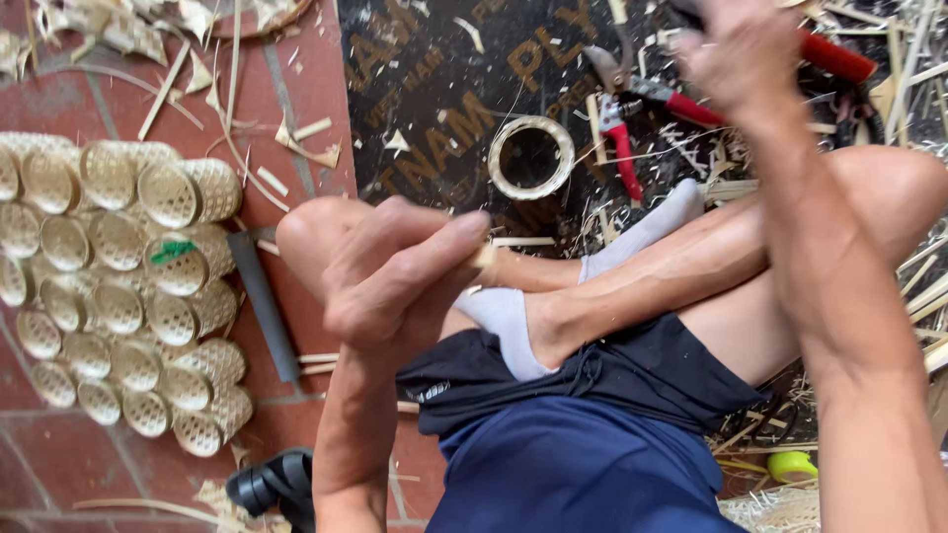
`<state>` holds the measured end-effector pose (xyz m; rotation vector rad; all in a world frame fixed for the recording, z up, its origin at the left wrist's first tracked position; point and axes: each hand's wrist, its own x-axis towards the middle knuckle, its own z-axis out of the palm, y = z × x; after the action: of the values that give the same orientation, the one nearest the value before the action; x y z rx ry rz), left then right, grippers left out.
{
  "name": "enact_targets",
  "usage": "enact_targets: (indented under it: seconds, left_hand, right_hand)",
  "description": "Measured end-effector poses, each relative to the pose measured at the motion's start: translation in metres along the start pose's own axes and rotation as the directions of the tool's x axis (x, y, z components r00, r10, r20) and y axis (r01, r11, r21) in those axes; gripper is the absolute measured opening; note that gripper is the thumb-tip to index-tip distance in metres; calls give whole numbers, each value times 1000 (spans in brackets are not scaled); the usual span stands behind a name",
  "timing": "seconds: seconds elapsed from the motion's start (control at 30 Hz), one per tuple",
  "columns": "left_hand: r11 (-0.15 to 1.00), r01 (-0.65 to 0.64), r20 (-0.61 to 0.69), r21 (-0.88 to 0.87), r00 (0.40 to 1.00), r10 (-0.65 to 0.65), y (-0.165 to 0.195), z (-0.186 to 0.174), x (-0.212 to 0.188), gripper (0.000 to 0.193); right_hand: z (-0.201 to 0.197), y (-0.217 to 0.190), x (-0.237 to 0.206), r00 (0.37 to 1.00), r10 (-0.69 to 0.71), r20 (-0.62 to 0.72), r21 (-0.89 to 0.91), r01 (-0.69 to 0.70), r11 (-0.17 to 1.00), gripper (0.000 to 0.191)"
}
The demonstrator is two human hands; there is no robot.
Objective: The person sits on the floor assembling a woven bamboo basket/lampshade. They bend and fit thin bamboo strips, press a woven cylinder into shape, attach a rim strip around the edge, trim strip ends with pliers, and fit a woven circular base into the bottom of the basket.
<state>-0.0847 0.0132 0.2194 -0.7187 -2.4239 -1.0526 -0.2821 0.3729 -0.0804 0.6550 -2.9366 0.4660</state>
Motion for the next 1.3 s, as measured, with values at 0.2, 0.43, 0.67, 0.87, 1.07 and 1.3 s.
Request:
enact_targets:
  seconds: [0.2, 0.43, 0.67, 0.87, 1.07, 1.3]
  left_hand:
    - [893, 231, -155, -387, 938, -309, -18, 34, -14, 23]
    - [745, 284, -133, -604, 886, -445, -33, 53, -43, 23]
    - [977, 38, -245, -208, 965, -90, -11, 44, -32, 27]
    - [992, -92, -228, -87, 971, 70, 6, 43, -38, 22]
    - [986, -167, -215, 20, 962, 167, 9, 39, -43, 20]
    - [988, -148, -114, -33, 983, 144, 23, 33, -50, 20]
  right_hand:
    - [5, 50, -11, 986, -144, -81, -191, 126, 974, 14]
    - [-111, -124, -27, 996, 76, -47, 677, -24, 736, 59]
    - [-203, -263, -121, 976, -177, 127, 945, -174, -279, 74]
    - [-211, -286, -138, 956, -241, 165, 913, -241, -329, 74]
    - [-202, -279, -164, 962, -227, 154, 961, -199, -192, 68]
    - [-193, -277, -176, 923, -304, 237, 913, -319, -256, 66]
